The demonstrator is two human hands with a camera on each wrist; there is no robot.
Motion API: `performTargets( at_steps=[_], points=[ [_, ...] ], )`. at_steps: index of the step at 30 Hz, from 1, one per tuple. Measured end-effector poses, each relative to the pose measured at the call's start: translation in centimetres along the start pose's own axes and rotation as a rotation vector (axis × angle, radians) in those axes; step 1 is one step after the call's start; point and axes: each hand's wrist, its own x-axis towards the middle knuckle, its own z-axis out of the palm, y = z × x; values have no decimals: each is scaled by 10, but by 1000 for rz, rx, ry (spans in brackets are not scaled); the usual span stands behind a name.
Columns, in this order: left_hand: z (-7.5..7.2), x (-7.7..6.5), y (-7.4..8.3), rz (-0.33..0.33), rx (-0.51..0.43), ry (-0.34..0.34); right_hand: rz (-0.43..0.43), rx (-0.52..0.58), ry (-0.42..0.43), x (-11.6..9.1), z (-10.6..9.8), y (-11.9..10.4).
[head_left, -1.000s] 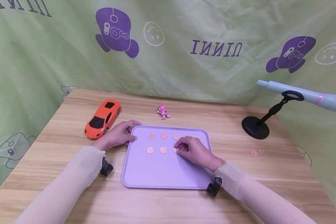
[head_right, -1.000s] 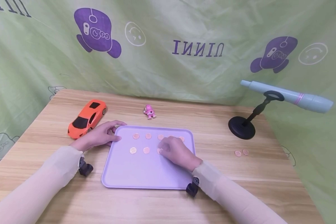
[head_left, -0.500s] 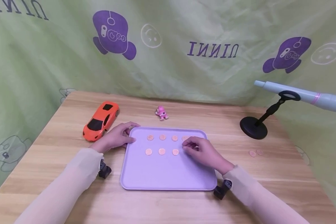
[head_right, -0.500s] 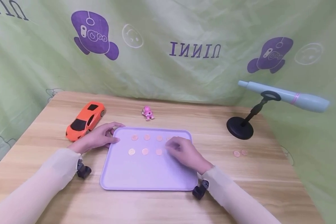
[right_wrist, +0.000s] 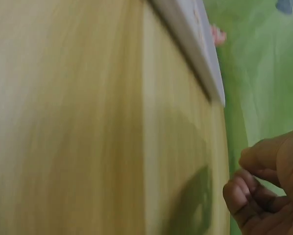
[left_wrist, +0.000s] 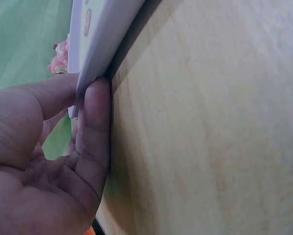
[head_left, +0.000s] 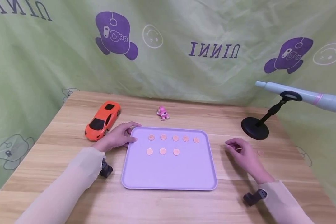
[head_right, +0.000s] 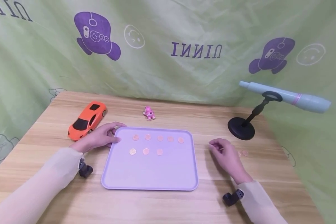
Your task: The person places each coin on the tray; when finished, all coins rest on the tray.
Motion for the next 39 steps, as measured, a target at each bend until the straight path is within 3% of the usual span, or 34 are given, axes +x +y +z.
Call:
performTargets(
  at_steps=[7, 14, 32, 39],
  points=[
    [1, 2, -1, -21, 1, 3, -31, -109, 112, -15, -25, 43],
    [1, -2, 5, -4, -5, -6, 16, -181, 46, -26, -40, 63],
    [0, 0, 5, -14, -4, -6, 25, -194, -40, -20, -47, 65],
    [1, 0, 4, -11, -16, -12, -39, -210, 15, -20, -45, 62]
  ],
)
